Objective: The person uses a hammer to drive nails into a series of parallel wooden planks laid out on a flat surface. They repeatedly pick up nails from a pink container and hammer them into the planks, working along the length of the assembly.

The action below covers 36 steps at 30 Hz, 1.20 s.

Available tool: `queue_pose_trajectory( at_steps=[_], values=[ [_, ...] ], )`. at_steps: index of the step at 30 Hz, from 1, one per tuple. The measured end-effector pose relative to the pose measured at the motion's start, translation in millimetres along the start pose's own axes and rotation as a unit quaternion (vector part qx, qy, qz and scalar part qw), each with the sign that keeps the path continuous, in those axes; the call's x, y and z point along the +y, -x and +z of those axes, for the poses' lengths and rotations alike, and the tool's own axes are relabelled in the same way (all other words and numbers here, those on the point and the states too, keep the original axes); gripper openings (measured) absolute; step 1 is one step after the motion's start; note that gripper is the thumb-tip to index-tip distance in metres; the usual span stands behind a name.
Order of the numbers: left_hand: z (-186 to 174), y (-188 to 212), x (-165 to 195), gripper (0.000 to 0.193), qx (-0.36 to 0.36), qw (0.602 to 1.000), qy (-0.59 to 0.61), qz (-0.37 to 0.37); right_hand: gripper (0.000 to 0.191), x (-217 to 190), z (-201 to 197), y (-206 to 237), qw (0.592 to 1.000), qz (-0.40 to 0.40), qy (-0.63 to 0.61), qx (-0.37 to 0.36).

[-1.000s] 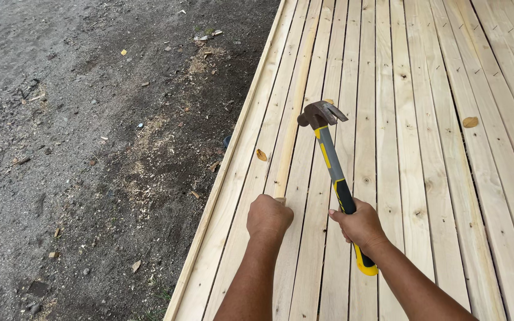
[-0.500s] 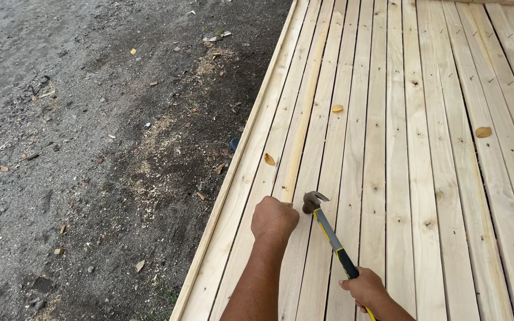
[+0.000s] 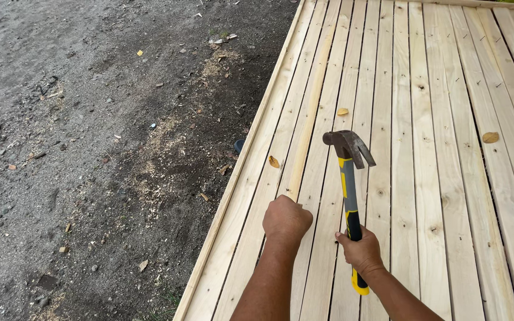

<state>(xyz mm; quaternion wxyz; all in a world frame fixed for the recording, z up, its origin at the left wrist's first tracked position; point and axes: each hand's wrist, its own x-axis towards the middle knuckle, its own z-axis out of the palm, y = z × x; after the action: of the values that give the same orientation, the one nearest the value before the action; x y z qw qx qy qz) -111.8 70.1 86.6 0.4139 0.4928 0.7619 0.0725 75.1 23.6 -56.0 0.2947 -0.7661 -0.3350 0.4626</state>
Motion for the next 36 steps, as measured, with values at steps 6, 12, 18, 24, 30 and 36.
queue_pose_trajectory(
  at_steps=[6,12,18,24,30,36],
  values=[
    [-10,-6,-4,0.024,0.001,1.000,0.005,-0.010,0.026,35,-9,-8,0.978,0.153,0.119,-0.071],
    [-11,-1,-7,0.027,0.001,1.000,0.008,-0.015,0.030,19,-13,-17,0.999,-0.012,0.049,-0.008],
    [-14,2,-3,0.025,0.009,1.000,0.010,-0.018,0.028,42,1,-15,0.998,-0.011,0.054,-0.007],
    [-10,7,3,0.023,-0.018,0.999,0.010,-0.039,0.028,57,-6,-8,0.973,0.193,0.097,-0.080],
    [-8,7,4,0.025,0.000,1.000,-0.001,-0.021,0.030,47,-6,-10,0.999,0.038,0.027,-0.016],
    [-9,5,3,0.026,0.014,1.000,0.006,-0.012,0.031,65,4,-21,0.995,-0.026,0.096,0.020]
  ],
)
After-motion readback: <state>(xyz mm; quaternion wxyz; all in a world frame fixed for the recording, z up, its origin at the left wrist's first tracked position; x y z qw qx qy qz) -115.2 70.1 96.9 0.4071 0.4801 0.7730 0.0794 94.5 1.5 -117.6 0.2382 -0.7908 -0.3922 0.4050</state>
